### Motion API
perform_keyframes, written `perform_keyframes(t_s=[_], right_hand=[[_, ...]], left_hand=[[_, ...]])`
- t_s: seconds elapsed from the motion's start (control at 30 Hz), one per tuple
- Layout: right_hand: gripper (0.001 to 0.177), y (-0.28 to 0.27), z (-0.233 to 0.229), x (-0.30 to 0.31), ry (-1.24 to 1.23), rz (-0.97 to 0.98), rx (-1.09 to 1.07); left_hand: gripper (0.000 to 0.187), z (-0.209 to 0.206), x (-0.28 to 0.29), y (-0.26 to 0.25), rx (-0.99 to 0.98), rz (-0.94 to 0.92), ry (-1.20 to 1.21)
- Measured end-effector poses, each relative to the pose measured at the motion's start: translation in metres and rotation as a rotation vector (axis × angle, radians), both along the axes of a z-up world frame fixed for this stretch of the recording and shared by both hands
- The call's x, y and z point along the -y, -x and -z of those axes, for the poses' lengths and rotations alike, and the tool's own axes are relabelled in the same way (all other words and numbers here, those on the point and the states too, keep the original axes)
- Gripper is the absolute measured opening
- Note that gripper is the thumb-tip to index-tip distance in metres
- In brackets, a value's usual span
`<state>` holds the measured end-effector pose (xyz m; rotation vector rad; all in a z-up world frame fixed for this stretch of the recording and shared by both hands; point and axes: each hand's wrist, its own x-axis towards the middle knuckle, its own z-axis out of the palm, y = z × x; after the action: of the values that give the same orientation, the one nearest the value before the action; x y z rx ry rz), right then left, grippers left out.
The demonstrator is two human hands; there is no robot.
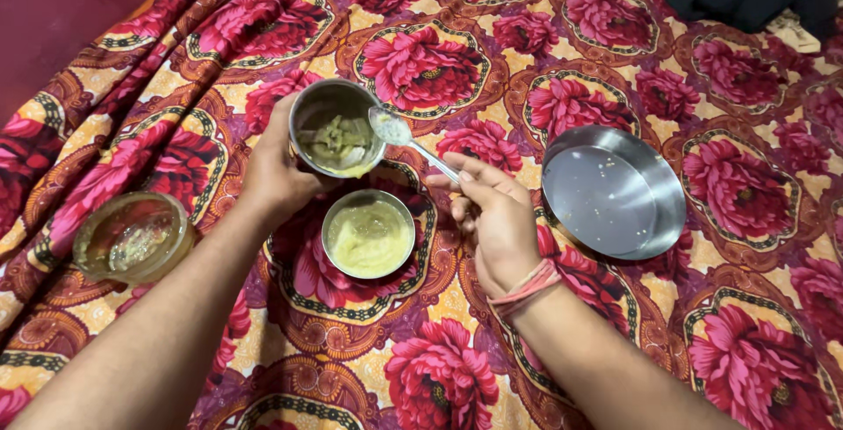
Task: The person operates a blender on a bed to blend ingredients into a green paste, then uses a spoon to scoop and scrape the paste from the blender jar into a small metal bowl, working the paste out of the jar until it is mostly empty.
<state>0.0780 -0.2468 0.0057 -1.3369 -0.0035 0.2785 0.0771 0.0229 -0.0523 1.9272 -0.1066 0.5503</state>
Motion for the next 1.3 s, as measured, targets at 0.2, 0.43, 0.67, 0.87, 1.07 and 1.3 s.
perform_keyframes(t_s=[0.2,0.43,0.67,0.87,1.07,1.3], right_hand=[[0.039,-0.006,0.004,0.003,-0.115,-0.080,-0.162],[0.024,-0.008,0.003,-0.011,-0.200,-0.096,-0.181],[0.016,0.007,-0.013,-0.047,-0.175,-0.117,-0.154],[0.008,0.019,-0.010,-0.100,-0.196,-0.267,-0.016],[0.013,-0.015,0.014,-0.102,0.127,-0.357,0.044],[0.020,-0.116,0.057,-0.058,0.325,-0.153,-0.259]], left_hand=[[0.111,0.038,-0.010,-0.015,-0.059,-0.039,0.077],[0.123,0.047,-0.016,-0.005,-0.255,-0.195,0.108],[0.034,-0.016,0.021,0.087,-0.131,-0.599,0.345],[0.035,-0.064,0.067,0.089,-0.293,-0.143,0.880],[0.027,-0.045,0.029,0.057,-0.269,-0.340,0.963],[0.023,-0.002,-0.023,0.021,-0.446,-0.445,1.063]])
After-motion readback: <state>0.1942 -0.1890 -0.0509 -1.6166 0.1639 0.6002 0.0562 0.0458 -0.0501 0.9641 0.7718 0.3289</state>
